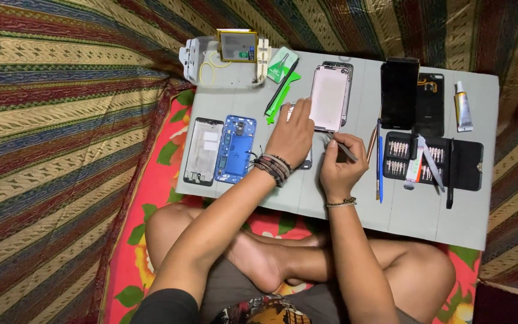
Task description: The person is using precision tools to disassemble and manipulate internal components of a smartphone, specifically focusing on ribbon cables and small brackets.
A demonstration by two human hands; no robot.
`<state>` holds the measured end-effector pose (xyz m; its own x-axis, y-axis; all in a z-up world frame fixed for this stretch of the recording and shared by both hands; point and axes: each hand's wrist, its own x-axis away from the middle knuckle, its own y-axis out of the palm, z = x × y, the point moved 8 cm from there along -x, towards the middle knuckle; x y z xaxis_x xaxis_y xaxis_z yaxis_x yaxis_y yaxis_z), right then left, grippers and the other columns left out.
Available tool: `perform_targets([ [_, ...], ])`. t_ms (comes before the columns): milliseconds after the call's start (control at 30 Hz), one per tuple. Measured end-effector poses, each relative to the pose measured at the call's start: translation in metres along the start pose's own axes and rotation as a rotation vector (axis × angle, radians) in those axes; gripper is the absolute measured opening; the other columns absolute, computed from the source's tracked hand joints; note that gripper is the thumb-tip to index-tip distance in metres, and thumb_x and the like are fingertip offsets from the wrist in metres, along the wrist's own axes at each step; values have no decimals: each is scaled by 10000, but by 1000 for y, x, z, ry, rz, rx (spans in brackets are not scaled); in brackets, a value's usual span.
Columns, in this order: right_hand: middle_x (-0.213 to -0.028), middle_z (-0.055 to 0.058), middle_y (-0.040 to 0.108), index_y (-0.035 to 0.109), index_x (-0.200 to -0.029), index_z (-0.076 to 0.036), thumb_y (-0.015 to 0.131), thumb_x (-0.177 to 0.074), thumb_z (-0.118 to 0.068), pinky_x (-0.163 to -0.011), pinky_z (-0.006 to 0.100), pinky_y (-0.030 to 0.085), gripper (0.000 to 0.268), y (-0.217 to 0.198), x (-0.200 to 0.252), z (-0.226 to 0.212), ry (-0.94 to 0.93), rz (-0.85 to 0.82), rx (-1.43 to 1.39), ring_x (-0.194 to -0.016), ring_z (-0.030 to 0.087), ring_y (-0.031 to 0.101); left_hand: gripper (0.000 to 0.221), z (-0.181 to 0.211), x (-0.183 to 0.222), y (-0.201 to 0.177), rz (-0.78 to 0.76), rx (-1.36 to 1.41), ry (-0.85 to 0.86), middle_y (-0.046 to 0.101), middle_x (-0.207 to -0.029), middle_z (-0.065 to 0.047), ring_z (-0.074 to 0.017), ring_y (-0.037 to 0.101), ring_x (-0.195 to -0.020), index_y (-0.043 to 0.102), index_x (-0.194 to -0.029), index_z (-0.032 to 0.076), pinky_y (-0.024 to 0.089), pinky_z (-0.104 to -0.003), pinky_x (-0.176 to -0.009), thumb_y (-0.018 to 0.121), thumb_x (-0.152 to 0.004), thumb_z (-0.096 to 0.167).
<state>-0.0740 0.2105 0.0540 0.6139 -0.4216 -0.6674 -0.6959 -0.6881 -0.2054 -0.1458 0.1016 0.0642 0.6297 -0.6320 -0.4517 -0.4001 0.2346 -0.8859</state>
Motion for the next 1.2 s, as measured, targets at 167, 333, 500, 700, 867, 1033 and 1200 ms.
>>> perform_targets([
  [167,-940,143,710,678,-998,-20,669,-1007,-85,-780,415,529,66,-3,-1,-2,23,14,-25,-896,351,706,78,-22,12,-28,2,419,-263,541,-1381,-275,-429,453,-1362,616,-871,9,344,-595,-1099,580,-872,77],
  [333,-935,206,700,673,-1013,33,678,-1009,-35,-720,375,550,68,-14,6,-14,104,44,-142,-857,289,710,74,-39,38,-35,148,939,-479,536,-1414,-223,-439,465,-1361,555,-879,60,365,-566,-1089,506,-932,75],
  [500,-1013,241,674,633,-1063,70,701,-1009,-89,-719,402,604,181,-30,-9,-83,50,65,-424,-863,322,725,129,-25,45,-72,285,2003,-556,471,-1532,-212,-322,399,-1426,453,-947,140,278,-446,-1101,374,-1040,184],
  [700,-931,228,720,721,-945,80,780,-932,-96,-755,445,615,185,-44,-19,-163,-215,0,-332,-868,378,749,129,-5,48,-111,385,2377,-521,438,-1561,-278,-354,403,-1453,459,-952,152,313,-436,-1107,373,-1026,214],
  [867,-909,216,737,742,-904,73,795,-903,-132,-738,419,617,212,-55,-8,-177,-332,65,-236,-810,347,740,129,14,46,-134,415,2547,-455,416,-1565,-311,-375,385,-1484,452,-967,139,366,-416,-1142,387,-1032,229],
  [1033,-944,231,746,768,-911,65,811,-871,-79,-731,409,621,155,-63,-4,-189,-377,58,-185,-813,339,737,130,23,48,-151,406,2577,-414,412,-1564,-315,-380,369,-1495,433,-959,133,382,-409,-1158,398,-1034,234],
  [1200,-903,282,718,757,-914,120,774,-898,7,-665,448,635,115,-69,-3,-205,-542,58,-315,-777,381,742,87,23,55,-156,462,2460,-415,400,-1565,-321,-347,398,-1462,432,-980,126,396,-368,-1128,403,-1029,192],
])
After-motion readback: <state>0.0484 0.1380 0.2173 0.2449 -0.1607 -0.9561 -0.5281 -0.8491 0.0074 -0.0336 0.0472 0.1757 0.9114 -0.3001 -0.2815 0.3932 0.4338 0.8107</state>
